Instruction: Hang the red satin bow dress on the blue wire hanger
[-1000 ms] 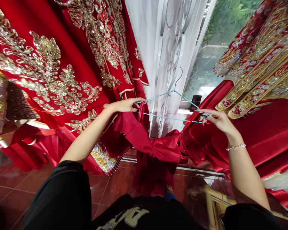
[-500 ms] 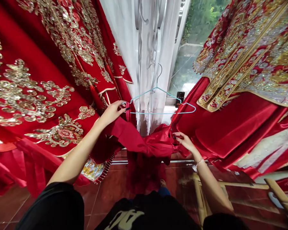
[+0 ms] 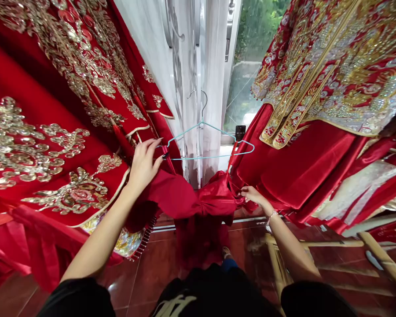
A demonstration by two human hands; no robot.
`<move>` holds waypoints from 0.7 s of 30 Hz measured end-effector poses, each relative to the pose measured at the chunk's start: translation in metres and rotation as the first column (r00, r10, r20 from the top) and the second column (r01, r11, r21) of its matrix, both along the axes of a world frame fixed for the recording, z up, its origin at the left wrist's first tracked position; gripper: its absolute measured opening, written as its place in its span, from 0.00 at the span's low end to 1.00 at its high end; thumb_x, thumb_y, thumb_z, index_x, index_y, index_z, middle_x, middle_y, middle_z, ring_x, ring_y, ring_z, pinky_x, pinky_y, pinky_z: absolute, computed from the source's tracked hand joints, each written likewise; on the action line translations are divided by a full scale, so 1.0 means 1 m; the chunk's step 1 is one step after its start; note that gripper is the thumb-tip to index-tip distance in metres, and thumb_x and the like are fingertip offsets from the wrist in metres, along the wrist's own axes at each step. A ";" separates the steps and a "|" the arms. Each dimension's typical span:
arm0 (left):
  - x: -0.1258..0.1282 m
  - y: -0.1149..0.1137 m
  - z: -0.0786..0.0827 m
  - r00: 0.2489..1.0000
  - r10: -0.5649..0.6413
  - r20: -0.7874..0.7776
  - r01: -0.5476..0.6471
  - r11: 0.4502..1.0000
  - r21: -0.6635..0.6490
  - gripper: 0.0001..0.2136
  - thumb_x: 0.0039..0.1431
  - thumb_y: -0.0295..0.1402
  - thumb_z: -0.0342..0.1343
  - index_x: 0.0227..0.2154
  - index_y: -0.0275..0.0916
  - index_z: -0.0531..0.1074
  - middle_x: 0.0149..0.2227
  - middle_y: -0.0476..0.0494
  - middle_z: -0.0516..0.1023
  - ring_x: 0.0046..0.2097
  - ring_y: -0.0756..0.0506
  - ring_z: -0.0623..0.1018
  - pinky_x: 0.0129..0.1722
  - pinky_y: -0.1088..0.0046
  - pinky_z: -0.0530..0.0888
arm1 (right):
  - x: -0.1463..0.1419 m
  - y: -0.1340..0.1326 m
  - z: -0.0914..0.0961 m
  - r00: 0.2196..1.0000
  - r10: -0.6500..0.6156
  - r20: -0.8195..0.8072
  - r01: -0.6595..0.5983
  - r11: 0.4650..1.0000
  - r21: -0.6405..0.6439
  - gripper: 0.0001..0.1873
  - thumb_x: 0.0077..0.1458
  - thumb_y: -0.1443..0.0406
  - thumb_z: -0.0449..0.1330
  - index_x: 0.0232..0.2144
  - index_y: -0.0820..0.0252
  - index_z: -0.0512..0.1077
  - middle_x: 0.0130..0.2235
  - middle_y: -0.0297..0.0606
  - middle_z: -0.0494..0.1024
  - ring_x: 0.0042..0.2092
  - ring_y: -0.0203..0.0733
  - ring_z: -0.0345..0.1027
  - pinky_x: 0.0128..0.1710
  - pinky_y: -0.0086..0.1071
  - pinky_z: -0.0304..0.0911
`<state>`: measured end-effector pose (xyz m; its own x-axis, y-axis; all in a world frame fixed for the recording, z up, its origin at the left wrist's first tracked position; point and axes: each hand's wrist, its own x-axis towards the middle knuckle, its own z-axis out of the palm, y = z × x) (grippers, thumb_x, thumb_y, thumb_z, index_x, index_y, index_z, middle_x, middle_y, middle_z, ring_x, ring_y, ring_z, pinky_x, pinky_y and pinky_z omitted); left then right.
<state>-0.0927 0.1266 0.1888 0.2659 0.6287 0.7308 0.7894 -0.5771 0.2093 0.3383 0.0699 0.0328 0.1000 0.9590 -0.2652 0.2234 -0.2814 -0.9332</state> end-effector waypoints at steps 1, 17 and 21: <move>0.011 0.001 0.008 0.998 0.019 -0.062 -0.019 1.000 -0.006 0.25 0.66 0.38 0.50 0.65 0.41 0.60 0.60 0.34 0.68 0.63 0.35 0.67 0.67 0.49 0.59 | 0.004 -0.001 0.005 0.999 -0.019 -0.038 0.020 1.000 0.021 0.01 0.40 0.68 0.61 0.21 0.59 0.71 0.24 0.35 0.78 0.23 0.34 0.67 0.22 0.25 0.64; 0.034 0.057 0.020 0.981 0.124 -0.152 -0.147 0.978 -0.148 0.20 0.62 0.25 0.42 0.52 0.41 0.73 0.48 0.35 0.78 0.52 0.32 0.73 0.50 0.52 0.68 | 0.010 0.008 0.104 0.955 -0.092 -0.281 0.274 0.633 0.724 0.19 0.46 0.67 0.63 0.43 0.54 0.80 0.55 0.39 0.80 0.61 0.49 0.70 0.68 0.50 0.57; 0.032 0.061 0.018 0.980 0.105 -0.166 -0.132 0.979 -0.156 0.20 0.61 0.25 0.43 0.51 0.39 0.73 0.48 0.34 0.78 0.51 0.32 0.73 0.48 0.54 0.68 | 0.016 0.029 0.124 0.991 -0.098 -0.095 0.136 0.639 0.757 0.22 0.44 0.63 0.70 0.44 0.58 0.81 0.52 0.43 0.81 0.57 0.53 0.74 0.64 0.53 0.63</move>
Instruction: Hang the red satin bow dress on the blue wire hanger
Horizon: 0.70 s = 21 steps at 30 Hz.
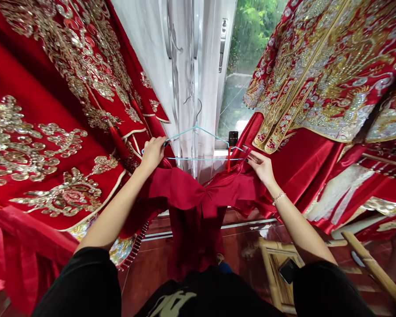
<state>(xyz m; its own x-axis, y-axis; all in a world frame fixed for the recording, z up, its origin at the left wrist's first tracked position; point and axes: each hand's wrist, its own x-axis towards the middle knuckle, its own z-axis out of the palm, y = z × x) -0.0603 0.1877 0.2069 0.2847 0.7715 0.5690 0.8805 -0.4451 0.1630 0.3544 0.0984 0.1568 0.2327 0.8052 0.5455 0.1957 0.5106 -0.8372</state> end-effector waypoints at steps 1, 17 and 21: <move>0.000 0.000 -0.001 1.000 -0.006 0.000 0.006 1.000 -0.006 0.19 0.61 0.25 0.43 0.51 0.39 0.72 0.48 0.34 0.78 0.50 0.33 0.73 0.48 0.54 0.68 | 0.000 0.005 0.006 0.999 0.014 0.039 -0.014 1.000 0.003 0.22 0.44 0.61 0.70 0.44 0.58 0.81 0.52 0.43 0.82 0.55 0.54 0.75 0.63 0.53 0.64; -0.005 -0.026 -0.018 0.991 -0.081 0.108 0.059 0.980 0.189 0.23 0.66 0.34 0.46 0.62 0.39 0.65 0.59 0.31 0.70 0.60 0.34 0.69 0.59 0.51 0.65 | 0.018 0.012 0.088 0.876 -0.010 0.483 -0.046 0.993 0.104 0.10 0.49 0.67 0.62 0.37 0.54 0.74 0.40 0.36 0.74 0.42 0.40 0.69 0.47 0.37 0.68; -0.033 -0.068 -0.037 0.988 -0.120 0.096 0.090 0.957 0.277 0.20 0.67 0.38 0.47 0.59 0.47 0.69 0.59 0.33 0.71 0.62 0.35 0.68 0.62 0.51 0.63 | 0.025 -0.003 0.052 0.786 0.110 0.608 -0.109 0.993 -0.039 0.11 0.49 0.69 0.57 0.35 0.56 0.77 0.44 0.40 0.76 0.38 0.40 0.69 0.39 0.36 0.69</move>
<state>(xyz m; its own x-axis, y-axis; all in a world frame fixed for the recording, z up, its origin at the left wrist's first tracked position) -0.0930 0.1193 0.1697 0.2796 0.5532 0.7847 0.8097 -0.5750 0.1169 0.3798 0.0953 0.2083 -0.2365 0.8060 0.5426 0.6074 0.5585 -0.5649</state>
